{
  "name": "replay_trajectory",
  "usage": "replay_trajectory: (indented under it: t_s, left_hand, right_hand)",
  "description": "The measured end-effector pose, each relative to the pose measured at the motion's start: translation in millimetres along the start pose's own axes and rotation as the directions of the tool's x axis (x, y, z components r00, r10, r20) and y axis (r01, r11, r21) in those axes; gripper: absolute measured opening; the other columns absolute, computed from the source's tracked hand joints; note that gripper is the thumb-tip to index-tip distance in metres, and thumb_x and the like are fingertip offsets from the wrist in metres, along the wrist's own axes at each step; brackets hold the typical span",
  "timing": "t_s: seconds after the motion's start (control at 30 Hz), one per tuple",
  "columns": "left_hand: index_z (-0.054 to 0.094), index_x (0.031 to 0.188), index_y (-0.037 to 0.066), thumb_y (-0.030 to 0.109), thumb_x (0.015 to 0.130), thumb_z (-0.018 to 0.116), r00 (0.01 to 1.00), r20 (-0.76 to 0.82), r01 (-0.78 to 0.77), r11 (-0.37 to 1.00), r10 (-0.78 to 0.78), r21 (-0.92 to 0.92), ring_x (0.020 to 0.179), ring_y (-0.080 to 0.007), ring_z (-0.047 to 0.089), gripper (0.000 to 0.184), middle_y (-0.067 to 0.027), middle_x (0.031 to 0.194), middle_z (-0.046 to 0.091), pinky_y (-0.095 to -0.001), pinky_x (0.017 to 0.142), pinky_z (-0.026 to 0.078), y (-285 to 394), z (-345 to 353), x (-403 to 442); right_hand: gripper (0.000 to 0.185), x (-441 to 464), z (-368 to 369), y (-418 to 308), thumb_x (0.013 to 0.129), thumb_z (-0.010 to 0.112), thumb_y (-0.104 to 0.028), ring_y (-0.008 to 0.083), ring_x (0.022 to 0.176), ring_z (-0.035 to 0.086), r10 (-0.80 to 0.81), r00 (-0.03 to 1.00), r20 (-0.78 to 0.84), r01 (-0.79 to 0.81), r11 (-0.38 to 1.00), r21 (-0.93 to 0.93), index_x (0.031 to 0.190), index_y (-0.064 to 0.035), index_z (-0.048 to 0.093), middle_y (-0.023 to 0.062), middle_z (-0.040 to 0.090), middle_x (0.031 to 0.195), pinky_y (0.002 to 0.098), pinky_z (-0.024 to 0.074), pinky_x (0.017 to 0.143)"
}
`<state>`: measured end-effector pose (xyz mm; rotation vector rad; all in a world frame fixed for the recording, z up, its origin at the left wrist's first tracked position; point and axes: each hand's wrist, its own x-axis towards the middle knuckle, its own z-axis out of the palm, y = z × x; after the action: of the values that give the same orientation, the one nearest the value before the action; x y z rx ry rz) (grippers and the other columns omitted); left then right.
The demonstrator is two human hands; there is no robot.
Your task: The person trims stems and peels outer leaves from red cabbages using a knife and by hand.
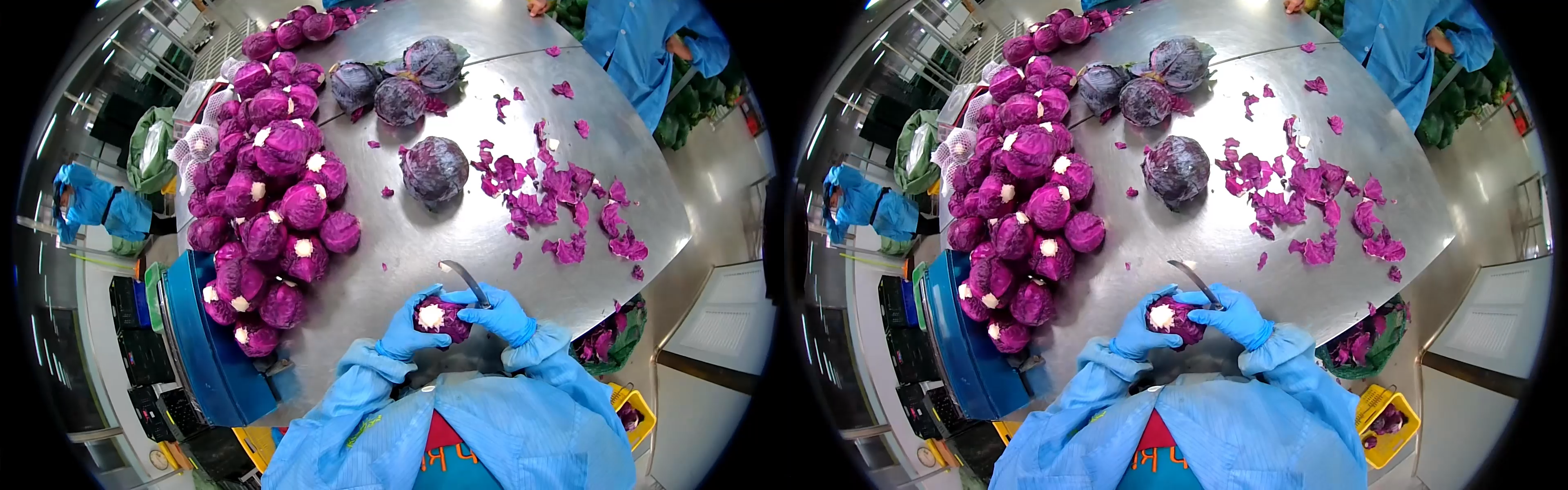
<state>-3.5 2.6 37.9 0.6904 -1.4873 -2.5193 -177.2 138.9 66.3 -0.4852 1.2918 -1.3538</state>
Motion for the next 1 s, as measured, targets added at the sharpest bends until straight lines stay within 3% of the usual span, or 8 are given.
replay_trajectory:
  t_s: [0.23,0.4,0.47,0.53,0.63,0.73,0.87,1.0]
  left_hand:
    - [0.041,0.137,0.0,0.004,0.054,0.089,0.994,0.065,0.093,0.996,-0.094,0.005,0.116,-0.02,0.053,0.096,-0.0093,0.127,0.053,-0.0356,0.102,0.043,2,1,-3]
    - [0.044,0.135,0.001,0.012,0.057,0.089,0.94,0.206,0.298,0.95,-0.273,-0.098,0.116,-0.0218,0.053,0.091,-0.0117,0.125,0.054,-0.036,0.103,0.042,-1,-6,5]
    - [0.044,0.134,-0.001,0.018,0.056,0.088,0.935,0.22,0.171,0.897,-0.278,0.407,0.117,-0.0237,0.052,0.092,-0.014,0.124,0.054,-0.036,0.103,0.041,4,-6,9]
    - [0.043,0.133,-0.004,0.027,0.054,0.086,0.913,0.236,-0.012,0.556,-0.332,0.831,0.117,-0.0269,0.05,0.095,-0.0177,0.124,0.053,-0.0353,0.103,0.039,13,7,14]
    - [0.042,0.134,-0.003,0.027,0.055,0.088,0.933,0.238,-0.005,0.654,-0.269,0.757,0.118,-0.0267,0.05,0.096,-0.0175,0.124,0.052,-0.0354,0.104,0.039,2,9,17]
    - [0.042,0.134,-0.003,0.022,0.056,0.09,0.972,0.163,0.075,0.883,-0.168,0.464,0.118,-0.0244,0.05,0.096,-0.0159,0.125,0.052,-0.0355,0.104,0.039,-10,3,15]
    - [0.043,0.133,-0.001,0.013,0.055,0.092,0.986,0.061,0.146,0.976,-0.158,0.159,0.114,-0.0206,0.053,0.093,-0.0113,0.124,0.054,-0.035,0.101,0.043,3,-4,13]
    - [0.046,0.131,-0.002,0.021,0.052,0.091,0.984,-0.027,0.176,0.932,-0.177,0.316,0.109,-0.0226,0.057,0.094,-0.0128,0.12,0.058,-0.0354,0.095,0.047,6,-8,17]
  right_hand:
    - [0.012,0,-8,22,0.083,0.072,-0.013,0.0147,0.083,0.063,-0.1,0.995,-0.013,0.097,0.987,-0.129,0.091,-0.0055,0.069,0.0056,0.067,0.092,0.0292,0.0503,0.075]
    - [0.016,-6,-4,7,0.086,0.069,-0.017,0.0153,0.082,0.064,-0.206,0.977,-0.052,0.139,0.806,-0.575,0.096,-0.0049,0.068,0.0075,0.068,0.09,0.0311,0.0511,0.075]
    - [0.017,-4,-6,6,0.087,0.068,-0.018,0.0146,0.081,0.065,-0.308,0.947,-0.094,0.212,0.816,-0.537,0.097,-0.0045,0.067,0.0073,0.069,0.092,0.0302,0.0509,0.075]
    - [0.017,6,-11,-10,0.087,0.068,-0.018,0.0131,0.081,0.064,-0.408,0.889,-0.209,0.294,0.857,-0.423,0.097,-0.0044,0.067,0.0063,0.07,0.094,0.0285,0.0506,0.074]
    - [0.017,13,-5,-50,0.086,0.07,-0.018,0.0099,0.082,0.062,-0.461,0.799,-0.385,0.355,0.88,-0.316,0.095,-0.0036,0.066,0.0038,0.07,0.097,0.0249,0.049,0.072]
    - [0.021,10,-22,-48,0.084,0.073,-0.016,0.0083,0.082,0.06,-0.148,0.929,-0.34,0.015,0.931,-0.366,0.099,-0.0027,0.067,0.0015,0.07,0.096,0.0224,0.0476,0.074]
    - [0.029,4,-22,3,0.082,0.074,-0.015,0.0089,0.082,0.059,-0.129,0.991,0.037,0.134,0.973,-0.189,0.109,-0.0077,0.069,0.0001,0.068,0.097,0.0242,0.0471,0.077]
    - [0.036,2,-12,-24,0.082,0.073,-0.013,0.0117,0.091,0.06,0.034,0.999,0.013,-0.02,0.814,-0.581,0.117,-0.0102,0.067,0.0052,0.068,0.102,0.028,0.0476,0.085]
